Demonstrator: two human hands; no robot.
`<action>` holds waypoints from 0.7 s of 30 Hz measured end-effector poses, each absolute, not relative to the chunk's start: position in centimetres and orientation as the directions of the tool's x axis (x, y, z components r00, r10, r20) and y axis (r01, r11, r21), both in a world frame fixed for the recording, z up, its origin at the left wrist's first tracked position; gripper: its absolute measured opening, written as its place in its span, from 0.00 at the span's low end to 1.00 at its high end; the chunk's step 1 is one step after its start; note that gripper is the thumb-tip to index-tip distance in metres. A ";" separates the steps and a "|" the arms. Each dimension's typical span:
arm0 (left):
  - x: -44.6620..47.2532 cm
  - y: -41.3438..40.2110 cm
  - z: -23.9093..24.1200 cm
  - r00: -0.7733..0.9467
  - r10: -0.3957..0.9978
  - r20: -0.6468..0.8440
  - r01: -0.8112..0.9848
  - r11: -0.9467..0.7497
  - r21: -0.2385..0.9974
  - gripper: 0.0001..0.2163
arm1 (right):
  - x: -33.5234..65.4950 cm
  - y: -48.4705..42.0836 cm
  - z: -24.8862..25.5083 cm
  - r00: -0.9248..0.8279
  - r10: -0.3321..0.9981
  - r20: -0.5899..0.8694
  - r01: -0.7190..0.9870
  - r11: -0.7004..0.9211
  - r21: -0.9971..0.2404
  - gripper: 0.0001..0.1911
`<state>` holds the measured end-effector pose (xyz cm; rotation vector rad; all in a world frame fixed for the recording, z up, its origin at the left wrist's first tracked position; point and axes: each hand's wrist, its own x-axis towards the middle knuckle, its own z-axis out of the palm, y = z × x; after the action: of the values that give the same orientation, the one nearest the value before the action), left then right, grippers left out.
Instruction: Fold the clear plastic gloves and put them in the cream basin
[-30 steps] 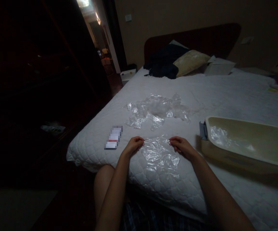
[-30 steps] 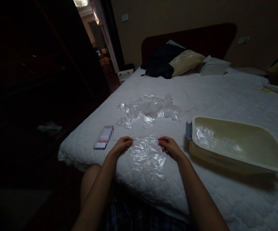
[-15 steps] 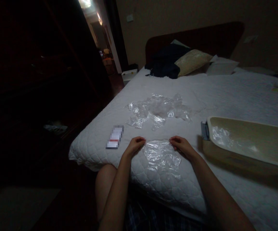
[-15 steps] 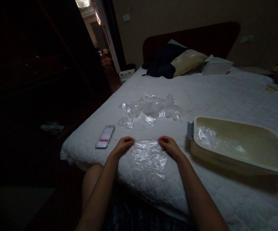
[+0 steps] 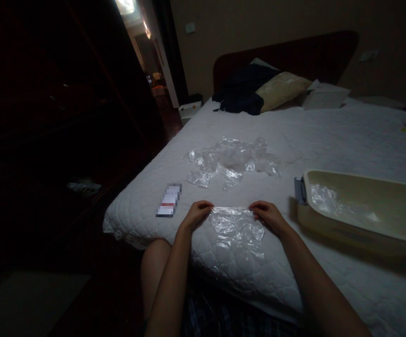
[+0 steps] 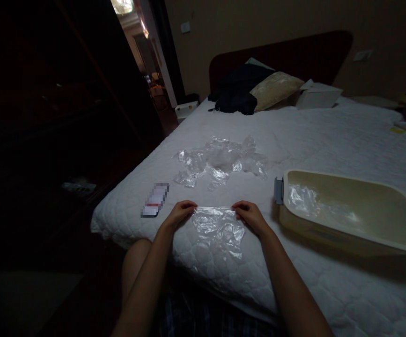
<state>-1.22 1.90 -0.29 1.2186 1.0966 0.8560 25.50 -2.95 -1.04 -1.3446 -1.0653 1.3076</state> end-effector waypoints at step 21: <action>-0.4 -0.4 4.1 0.352 0.921 -0.168 -0.340 0.293 0.894 0.10 | 22.7 -2.8 2.8 0.177 0.961 -0.211 -0.209 -0.173 -0.962 0.06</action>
<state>-0.40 -0.38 4.06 0.8868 0.8017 0.9717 22.68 -2.82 2.83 -1.2894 -0.8223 1.2823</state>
